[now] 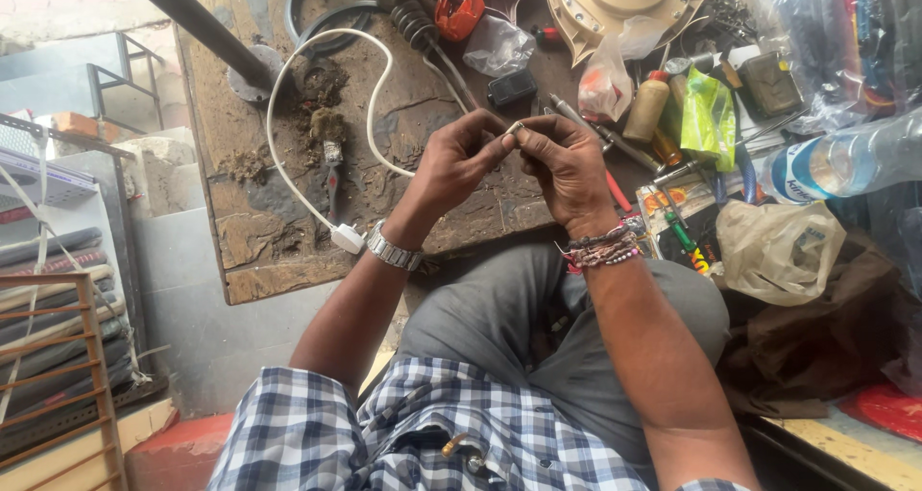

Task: The person strips the outer insulation of a white electrical cord using pliers, twists the exposed internal wires, and connects them to a small black electrical component.

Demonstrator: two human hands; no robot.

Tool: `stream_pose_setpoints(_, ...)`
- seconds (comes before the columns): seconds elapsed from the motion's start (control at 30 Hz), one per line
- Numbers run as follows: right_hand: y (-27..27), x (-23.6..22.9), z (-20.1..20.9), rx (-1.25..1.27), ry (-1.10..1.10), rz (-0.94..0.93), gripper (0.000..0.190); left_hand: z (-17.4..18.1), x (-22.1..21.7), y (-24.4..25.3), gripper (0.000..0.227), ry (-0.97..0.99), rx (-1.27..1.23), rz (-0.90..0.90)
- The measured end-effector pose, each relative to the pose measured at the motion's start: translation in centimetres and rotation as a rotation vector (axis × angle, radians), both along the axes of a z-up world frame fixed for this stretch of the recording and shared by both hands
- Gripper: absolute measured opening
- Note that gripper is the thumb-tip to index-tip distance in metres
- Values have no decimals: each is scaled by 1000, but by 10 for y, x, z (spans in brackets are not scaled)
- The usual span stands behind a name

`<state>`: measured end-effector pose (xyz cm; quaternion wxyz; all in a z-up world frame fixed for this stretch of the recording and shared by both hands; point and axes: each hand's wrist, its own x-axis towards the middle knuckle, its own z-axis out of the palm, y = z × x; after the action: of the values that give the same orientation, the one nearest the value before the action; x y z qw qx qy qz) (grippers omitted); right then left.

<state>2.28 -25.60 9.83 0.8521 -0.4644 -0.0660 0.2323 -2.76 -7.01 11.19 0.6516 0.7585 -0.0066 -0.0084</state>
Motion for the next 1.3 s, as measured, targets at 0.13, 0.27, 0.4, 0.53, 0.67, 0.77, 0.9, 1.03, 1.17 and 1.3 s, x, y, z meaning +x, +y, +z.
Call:
stream_pose_setpoints(0.13, -2, 0, -1, -29, -16, -4, 13, -2, 0, -2, 19, -59, -75, 8)
stream_pose_setpoints(0.27, 2, -3, -4, -34, 6, -18, 14, -7, -3, -9, 18, -148, -47, 85)
stream_pose_setpoints(0.4, 5, -5, -10, -28, 26, -23, 14, -10, -7, -10, 18, -186, 55, 160)
stream_pose_setpoints(0.53, 9, -10, -12, -43, 14, -24, 16, -21, -7, -11, 21, -115, -7, 205)
stream_pose_setpoints(0.67, 9, -13, -15, -39, 25, -31, 16, -33, 2, -4, 22, 26, -390, 52)
stream_pose_setpoints(0.77, 7, -10, -19, 13, 82, -12, 14, -26, 4, 9, 23, 80, -588, -132)
stream_pose_setpoints(0.9, 5, -4, -18, 32, 106, -31, 13, -9, 5, 7, 28, 188, -21, 2)
stream_pose_setpoints(1.03, 4, -10, -7, 93, 218, 37, 16, -12, 1, -2, 24, -125, -143, 20)
stream_pose_setpoints(1.17, 2, -16, 1, 115, 338, 156, 17, -25, 0, 7, 21, -423, -138, -102)
stream_pose_setpoints(1.3, 2, -16, 6, -91, 202, 148, 14, -27, 0, 22, 24, -421, -47, -148)
